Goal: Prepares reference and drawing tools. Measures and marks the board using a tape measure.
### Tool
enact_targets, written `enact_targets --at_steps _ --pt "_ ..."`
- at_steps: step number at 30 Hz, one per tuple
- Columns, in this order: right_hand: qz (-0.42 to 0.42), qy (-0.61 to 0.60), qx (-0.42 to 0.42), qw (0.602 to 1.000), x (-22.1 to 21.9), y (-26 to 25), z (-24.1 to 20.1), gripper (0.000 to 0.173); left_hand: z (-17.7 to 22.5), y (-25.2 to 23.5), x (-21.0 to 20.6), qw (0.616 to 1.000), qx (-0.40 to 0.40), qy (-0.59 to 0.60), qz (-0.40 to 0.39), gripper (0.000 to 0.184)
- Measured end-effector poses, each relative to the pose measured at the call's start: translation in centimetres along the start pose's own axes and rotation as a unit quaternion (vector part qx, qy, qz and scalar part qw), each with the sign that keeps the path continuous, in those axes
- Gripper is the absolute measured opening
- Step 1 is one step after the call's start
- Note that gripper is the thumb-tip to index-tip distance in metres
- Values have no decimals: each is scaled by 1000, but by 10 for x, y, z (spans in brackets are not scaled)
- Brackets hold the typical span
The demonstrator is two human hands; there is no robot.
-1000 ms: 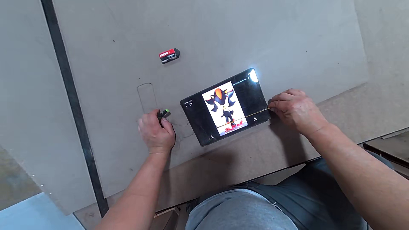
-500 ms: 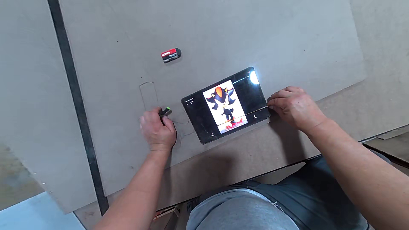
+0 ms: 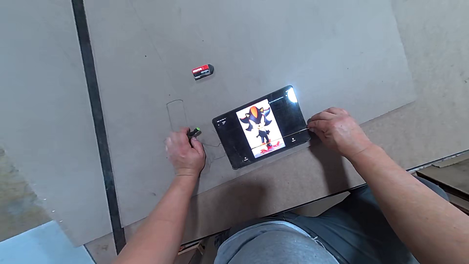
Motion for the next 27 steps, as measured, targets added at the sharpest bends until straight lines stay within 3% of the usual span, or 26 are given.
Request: enact_targets --at_steps 7,10,13,15,20,23,27 --pt "7 -4 -2 1000 0 1 -1 26 4 -1 4 1000 5 11 -4 45" --pt "6 -10 -4 1000 5 3 -4 25 20 12 26 992 68 82 -71 42" --pt "36 -30 -17 999 8 13 -5 24 40 45 38 945 200 203 -159 43" --pt "61 -73 -58 994 2 34 -2 25 58 65 35 904 243 281 -214 45" --pt "60 -227 -182 955 5 103 -14 25 103 78 27 857 255 368 -255 58" --pt "46 -304 -195 931 11 135 -22 24 128 62 27 849 246 366 -290 60" --pt "12 -366 -199 909 12 151 -30 24 174 21 24 833 175 404 -335 71"
Point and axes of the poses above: each hand's wrist, its own y-axis away from the middle knuckle, its own x-axis out of the back of the hand, z = x × y, the point moved 4 cm from there along -y, towards the middle knuckle, and after that the axes turned 5 degrees about -x, right-handed, at the moved point
